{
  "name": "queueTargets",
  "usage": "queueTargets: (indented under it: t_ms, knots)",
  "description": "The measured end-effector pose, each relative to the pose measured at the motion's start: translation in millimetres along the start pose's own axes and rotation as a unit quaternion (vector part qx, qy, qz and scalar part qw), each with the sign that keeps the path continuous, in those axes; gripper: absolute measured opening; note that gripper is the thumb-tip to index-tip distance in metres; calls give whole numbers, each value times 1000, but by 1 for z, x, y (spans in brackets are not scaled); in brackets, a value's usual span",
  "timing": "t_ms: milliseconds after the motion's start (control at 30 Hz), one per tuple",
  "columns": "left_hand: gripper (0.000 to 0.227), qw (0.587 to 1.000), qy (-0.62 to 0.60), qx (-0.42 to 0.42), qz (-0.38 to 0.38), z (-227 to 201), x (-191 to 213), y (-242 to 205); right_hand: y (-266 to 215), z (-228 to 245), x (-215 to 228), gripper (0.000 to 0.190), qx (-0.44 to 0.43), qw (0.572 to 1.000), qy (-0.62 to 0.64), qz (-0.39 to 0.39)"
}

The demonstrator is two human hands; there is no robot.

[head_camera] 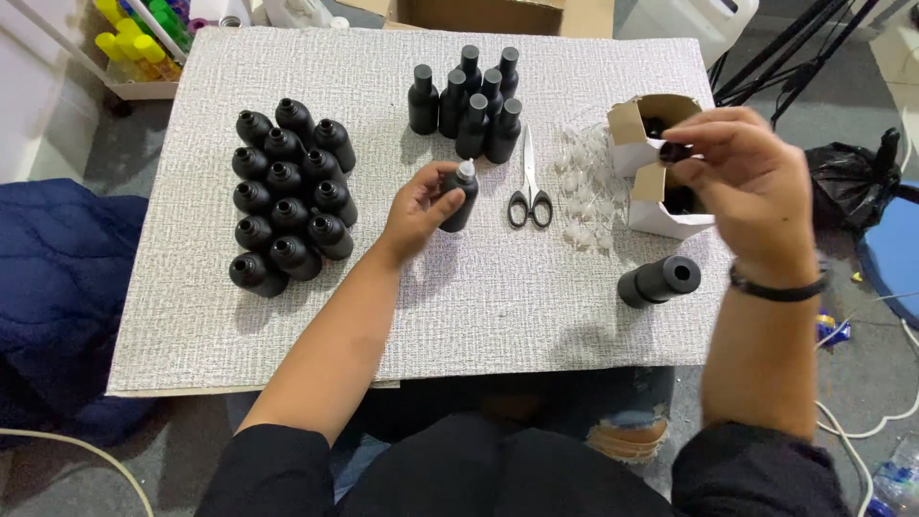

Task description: Assembling perfume bottles by inserting pump mechanisms, trimming dip tubes with scissors, and pressing components together.

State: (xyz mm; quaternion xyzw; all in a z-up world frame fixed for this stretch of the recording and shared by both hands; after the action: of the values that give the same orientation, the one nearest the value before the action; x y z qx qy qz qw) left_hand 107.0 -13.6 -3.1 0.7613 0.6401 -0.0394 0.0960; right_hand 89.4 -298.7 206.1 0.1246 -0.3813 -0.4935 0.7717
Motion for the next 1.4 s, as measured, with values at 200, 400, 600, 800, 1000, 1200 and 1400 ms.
queueTargets:
  t_ms: [200,400,600,800,1000,1200,1400]
  knots:
    - [43,997,-74,-25,-21,-9,16,0,19,20,-84,21,94,929,358,-17]
    - [28,990,-97,-85,-53,-17,17,-1,33,-21,-143,28,99,927,354,-77]
    - [26,994,-75,-63,-54,9,21,12,30,-62,-178,26,87,934,332,-99]
    - [30,995,-44,-36,-77,-9,21,3,13,-123,-169,18,59,937,299,-172]
    - [40,989,-24,-4,-143,-11,28,1,6,-128,-168,7,41,947,254,-190]
    - [43,985,-22,-3,-171,-18,37,-3,6,-128,-166,5,29,949,243,-200]
    - [44,981,-3,-17,-194,-33,40,-10,12,-103,-167,25,51,945,268,-183]
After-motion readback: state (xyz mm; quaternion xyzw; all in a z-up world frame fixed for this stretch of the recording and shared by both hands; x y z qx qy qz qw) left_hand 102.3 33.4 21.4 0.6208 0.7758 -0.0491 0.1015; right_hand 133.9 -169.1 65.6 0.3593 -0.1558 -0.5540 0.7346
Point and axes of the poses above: each hand's wrist, its own y-axis towards the middle knuckle, its own x-axis out of the back of the hand, z = x × y, the point moved 10 cm from there along y, towards the middle knuckle, and after that the axes turned 10 degrees about x, right-handed, at the moved point
